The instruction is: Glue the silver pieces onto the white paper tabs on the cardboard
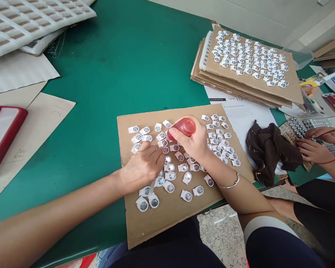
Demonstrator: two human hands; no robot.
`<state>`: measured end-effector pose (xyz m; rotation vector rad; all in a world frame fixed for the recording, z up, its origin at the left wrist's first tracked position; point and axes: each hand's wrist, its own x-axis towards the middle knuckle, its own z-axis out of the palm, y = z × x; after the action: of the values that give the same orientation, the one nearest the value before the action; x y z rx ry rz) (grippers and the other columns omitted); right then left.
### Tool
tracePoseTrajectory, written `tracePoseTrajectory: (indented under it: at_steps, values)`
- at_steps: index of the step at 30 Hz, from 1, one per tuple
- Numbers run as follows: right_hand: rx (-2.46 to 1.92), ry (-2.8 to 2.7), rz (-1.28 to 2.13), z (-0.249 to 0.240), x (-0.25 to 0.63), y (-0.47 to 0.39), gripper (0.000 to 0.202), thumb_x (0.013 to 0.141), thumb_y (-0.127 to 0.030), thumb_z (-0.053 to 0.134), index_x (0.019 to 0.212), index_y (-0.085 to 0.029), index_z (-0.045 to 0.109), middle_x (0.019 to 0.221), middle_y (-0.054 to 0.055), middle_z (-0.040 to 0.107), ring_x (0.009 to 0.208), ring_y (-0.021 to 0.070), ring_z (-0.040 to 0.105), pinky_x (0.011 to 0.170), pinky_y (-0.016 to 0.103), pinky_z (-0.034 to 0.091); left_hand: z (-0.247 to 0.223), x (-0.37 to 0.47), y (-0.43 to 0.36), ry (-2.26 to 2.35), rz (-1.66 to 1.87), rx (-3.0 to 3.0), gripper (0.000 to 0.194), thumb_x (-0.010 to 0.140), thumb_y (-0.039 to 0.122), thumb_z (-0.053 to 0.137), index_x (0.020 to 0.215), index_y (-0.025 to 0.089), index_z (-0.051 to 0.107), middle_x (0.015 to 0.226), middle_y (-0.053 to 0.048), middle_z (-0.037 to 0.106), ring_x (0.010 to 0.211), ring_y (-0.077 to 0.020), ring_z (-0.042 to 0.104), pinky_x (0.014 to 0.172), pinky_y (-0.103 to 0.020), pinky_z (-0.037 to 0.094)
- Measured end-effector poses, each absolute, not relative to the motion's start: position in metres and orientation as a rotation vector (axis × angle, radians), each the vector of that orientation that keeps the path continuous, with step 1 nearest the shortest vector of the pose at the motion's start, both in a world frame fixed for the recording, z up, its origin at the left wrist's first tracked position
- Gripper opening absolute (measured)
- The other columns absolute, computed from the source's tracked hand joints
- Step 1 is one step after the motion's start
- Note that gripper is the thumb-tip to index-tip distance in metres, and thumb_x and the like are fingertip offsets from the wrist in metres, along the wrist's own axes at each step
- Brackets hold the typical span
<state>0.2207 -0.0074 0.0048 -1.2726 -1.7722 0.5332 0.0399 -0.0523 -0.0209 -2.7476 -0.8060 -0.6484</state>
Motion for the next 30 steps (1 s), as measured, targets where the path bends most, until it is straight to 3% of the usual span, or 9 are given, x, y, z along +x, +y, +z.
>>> tracePoseTrajectory:
  at_steps: [9,19,30]
  values:
    - [-1.267,-1.751,0.535,0.0052,0.2215,-0.0071,0.026,0.074,-0.044,0.067,0.081,-0.021,0.056,0.075,0.001,0.068,0.069,0.0152,0.064,0.065,0.031,0.053,-0.0204,0.0394,-0.0527,-0.798,-0.638,-2.76,0.017,0.083,0.001,0.049,0.073,0.008,0.061,0.071,-0.011,0.063,0.072,-0.0219,0.057,0.066,-0.037,0.046]
    - [-1.277,-1.807,0.459,0.004,0.2231,-0.0072,0.032,0.075,-0.051,0.064,0.081,-0.021,0.055,0.076,0.001,0.066,0.071,0.015,0.064,0.067,0.031,0.053,-0.025,0.0393,-0.0523,-0.802,-0.638,-2.755,0.011,0.082,0.003,0.053,0.075,0.007,0.061,0.072,-0.011,0.063,0.069,-0.0209,0.055,0.065,-0.037,0.046]
    - [-1.235,-1.817,0.466,0.0078,0.2221,-0.0097,0.028,0.073,-0.042,0.069,0.082,-0.021,0.054,0.076,0.0,0.066,0.068,0.0132,0.062,0.064,0.028,0.052,-0.0255,0.0385,-0.0511,-0.808,-0.684,-2.773,0.014,0.084,0.004,0.048,0.078,0.008,0.06,0.079,-0.012,0.064,0.072,-0.0209,0.056,0.066,-0.037,0.045]
